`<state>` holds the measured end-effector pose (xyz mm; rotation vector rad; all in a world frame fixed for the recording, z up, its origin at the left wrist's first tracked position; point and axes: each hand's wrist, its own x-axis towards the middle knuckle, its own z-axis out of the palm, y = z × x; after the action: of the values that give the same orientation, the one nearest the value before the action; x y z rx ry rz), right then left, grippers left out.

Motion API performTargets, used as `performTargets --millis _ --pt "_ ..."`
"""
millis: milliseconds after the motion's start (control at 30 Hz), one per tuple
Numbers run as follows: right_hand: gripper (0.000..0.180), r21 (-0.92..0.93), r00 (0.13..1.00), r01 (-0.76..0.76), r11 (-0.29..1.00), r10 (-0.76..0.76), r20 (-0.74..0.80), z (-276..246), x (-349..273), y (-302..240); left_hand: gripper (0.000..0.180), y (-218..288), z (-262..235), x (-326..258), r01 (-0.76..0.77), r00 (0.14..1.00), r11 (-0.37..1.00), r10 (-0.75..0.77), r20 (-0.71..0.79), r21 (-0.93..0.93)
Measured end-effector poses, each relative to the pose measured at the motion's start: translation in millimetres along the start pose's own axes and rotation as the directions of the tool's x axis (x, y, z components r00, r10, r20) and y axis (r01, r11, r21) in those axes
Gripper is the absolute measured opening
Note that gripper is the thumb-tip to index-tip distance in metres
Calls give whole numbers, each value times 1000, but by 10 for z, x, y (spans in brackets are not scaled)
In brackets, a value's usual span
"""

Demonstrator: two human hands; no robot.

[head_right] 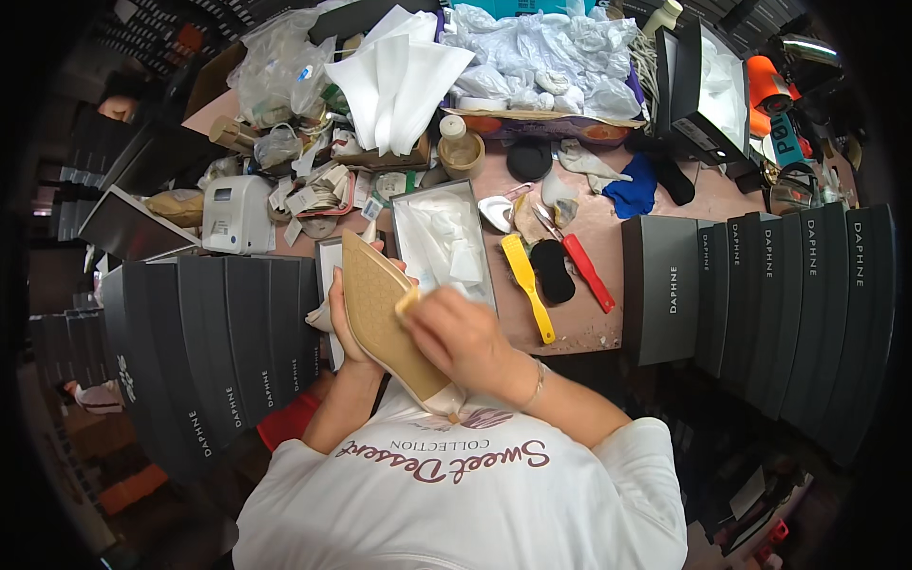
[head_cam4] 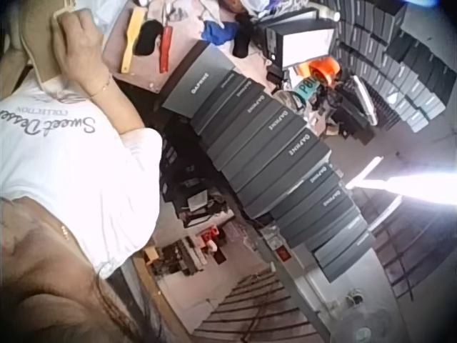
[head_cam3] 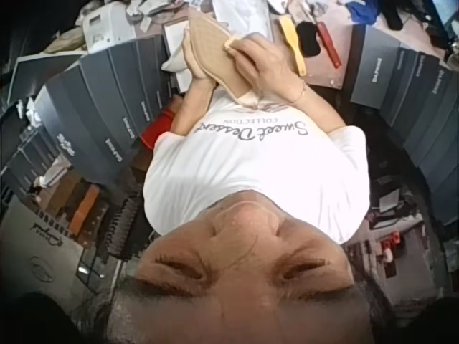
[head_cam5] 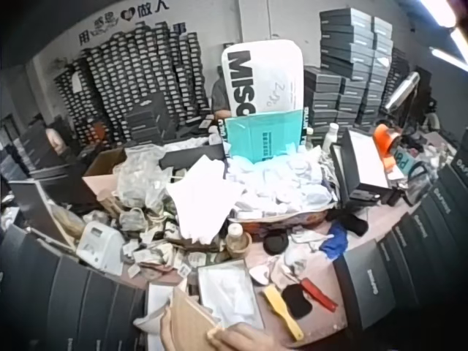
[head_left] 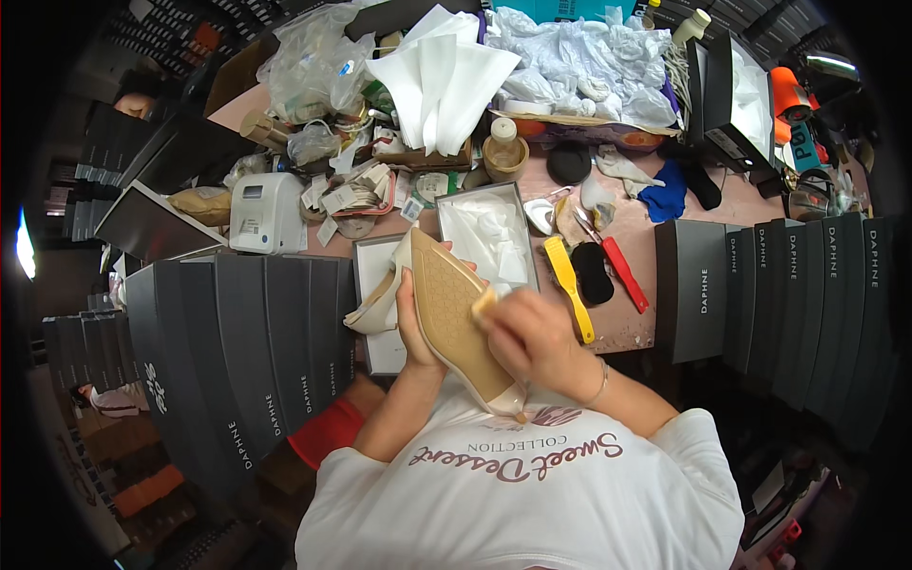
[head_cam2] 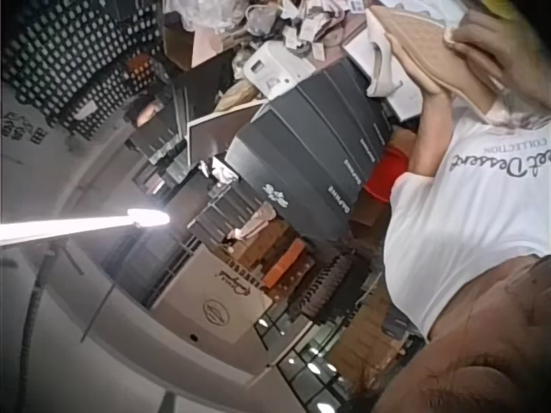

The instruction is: Inspect, clean, and pack shoes into their respective boxes.

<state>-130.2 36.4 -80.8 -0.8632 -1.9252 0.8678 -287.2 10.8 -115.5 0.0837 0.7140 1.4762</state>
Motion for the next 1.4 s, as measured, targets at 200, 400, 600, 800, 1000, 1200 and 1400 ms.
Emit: performTargets --millis 200,400,600,800,1000,1200,1400 --pt "12 64 998 25 998 -29 55 26 -172 -101 58 0 -3 31 -6 999 1000 6 46 14" --pt "12 45 999 16 999 -18 37 28 -139 -49 58 0 -14 -16 -3 999 999 1 35 36" --pt "14 -41 1000 2 999 -1 25 -8 126 88 58 6 66 5 15 999 999 -17 -40 -35" --pt "12 -20 999 43 999 -43 -6 57 218 370 58 -22 18 -3 35 999 999 -36 13 28" --pt "12 158 943 -324 933 332 -24 -86 236 606 59 62 117 42 -29 994 996 20 103 85" --pt "13 824 730 -565 42 492 475 -63 -290 779 61 77 95 35 -28 996 992 18 85 120" --pt "12 742 728 -670 13 209 653 100 -652 713 64 108 -7 136 -16 997 981 0 83 195"
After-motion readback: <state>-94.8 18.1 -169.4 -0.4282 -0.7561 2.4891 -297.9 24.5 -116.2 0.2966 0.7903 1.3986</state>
